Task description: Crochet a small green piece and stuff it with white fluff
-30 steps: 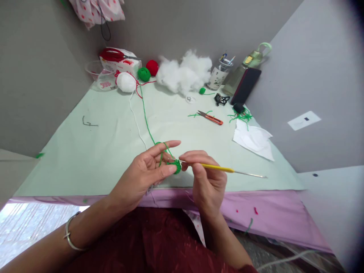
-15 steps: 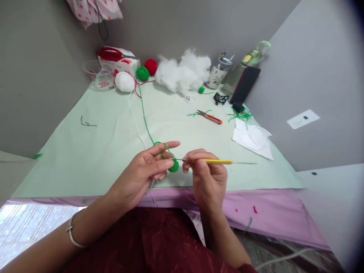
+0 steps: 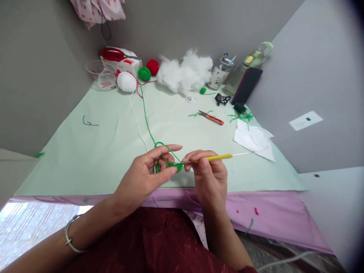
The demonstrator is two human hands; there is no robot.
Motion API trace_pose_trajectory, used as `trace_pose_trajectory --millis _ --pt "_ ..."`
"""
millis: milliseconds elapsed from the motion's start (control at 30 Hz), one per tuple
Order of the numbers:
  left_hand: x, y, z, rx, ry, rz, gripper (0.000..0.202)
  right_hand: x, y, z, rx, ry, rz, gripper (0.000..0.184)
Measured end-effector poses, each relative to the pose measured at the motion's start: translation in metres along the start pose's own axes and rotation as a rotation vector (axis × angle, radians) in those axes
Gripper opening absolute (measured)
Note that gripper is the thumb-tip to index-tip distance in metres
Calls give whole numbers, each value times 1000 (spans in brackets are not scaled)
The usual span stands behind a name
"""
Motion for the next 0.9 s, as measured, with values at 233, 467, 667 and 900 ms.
trace_pose_trajectory --millis 233,467,667,900 --pt "4 -2 -14 -261 -109 -102 38 10 -7 28 399 199 111 20" --pt "9 -5 -18 -534 -305 -118 32 19 -23 38 824 395 244 26" --pt "6 -3 0 -61 -30 -66 49 31 -31 30 1028 477 181 35" --pt "-3 -4 12 503 148 74 48 14 -5 22 318 212 -103 22"
Point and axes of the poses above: each hand's wrist, its own x-axis away from the middle knuckle, its own y-axis out of the back of the hand, z = x × y, the point moved 6 cm from there along -x, towards the middle knuckle, and after that the axes turned 12 degrees about z, right-handed, at the moved point
